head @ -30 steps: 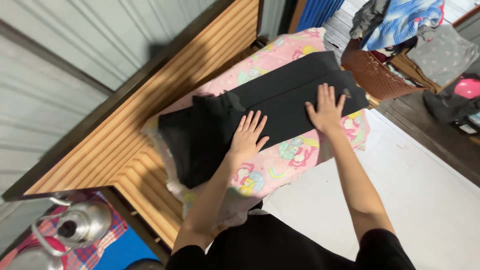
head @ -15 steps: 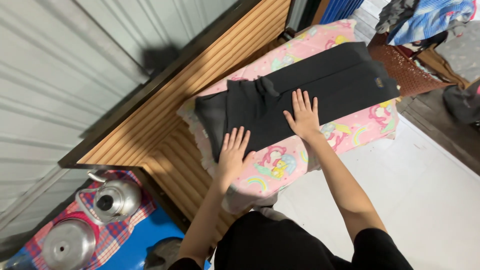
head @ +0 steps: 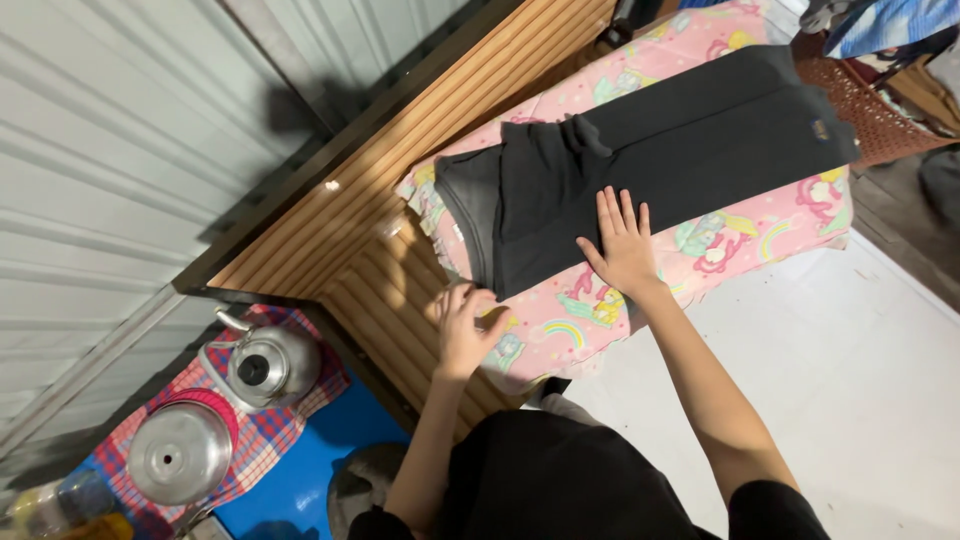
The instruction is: Fold a black t-shirt on a flat surface.
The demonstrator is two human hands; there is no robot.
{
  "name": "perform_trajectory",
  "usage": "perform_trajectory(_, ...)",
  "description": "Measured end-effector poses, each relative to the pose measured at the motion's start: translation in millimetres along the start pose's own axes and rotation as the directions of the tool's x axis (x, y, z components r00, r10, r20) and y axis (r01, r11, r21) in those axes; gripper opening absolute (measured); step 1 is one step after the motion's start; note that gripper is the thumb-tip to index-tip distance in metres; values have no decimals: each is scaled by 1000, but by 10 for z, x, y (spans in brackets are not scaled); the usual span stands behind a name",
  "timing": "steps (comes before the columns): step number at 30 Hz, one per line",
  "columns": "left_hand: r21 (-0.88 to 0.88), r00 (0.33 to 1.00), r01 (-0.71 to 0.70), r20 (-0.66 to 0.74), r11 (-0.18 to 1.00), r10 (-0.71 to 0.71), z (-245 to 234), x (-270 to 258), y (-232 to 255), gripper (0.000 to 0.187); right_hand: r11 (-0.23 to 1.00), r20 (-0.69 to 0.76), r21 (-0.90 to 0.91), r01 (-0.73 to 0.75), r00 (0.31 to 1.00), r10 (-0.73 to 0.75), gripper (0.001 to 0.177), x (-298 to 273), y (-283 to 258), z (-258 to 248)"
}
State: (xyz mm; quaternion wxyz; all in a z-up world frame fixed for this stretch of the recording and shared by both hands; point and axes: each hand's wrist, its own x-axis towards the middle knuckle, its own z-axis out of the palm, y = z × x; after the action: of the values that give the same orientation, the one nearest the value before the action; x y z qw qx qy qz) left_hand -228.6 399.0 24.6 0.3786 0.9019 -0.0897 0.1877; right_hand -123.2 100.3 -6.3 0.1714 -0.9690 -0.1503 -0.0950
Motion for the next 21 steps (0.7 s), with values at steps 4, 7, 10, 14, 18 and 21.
perform_trajectory(4,-40,1000,-30,-6,999,30,158,-87,-115,33,1000,24,-19,25,999,-25,81,-122,-223,50)
perform_trajectory(7,-63,1000,-12,7,998,12,277,-143,-240,27,997,57,-39,59,997,-57,79,-209,-416,68)
perform_trajectory(10,-33,1000,-22,4,999,22,286,-129,-281,20,996,94,-8,92,991,-91,78,-238,-596,22)
perform_trajectory(14,2,999,-28,19,1000,28,276,-159,-317,19,982,70,103,160,983,-167,60,-102,-705,-114)
perform_trajectory(18,-17,999,-35,30,999,36,241,-169,-315,20,934,-4,329,140,989,-147,23,304,-627,-193)
perform_trajectory(21,-1,997,-72,21,997,72,172,-108,-279,22,927,-66,299,226,974,-216,19,746,-608,-257)
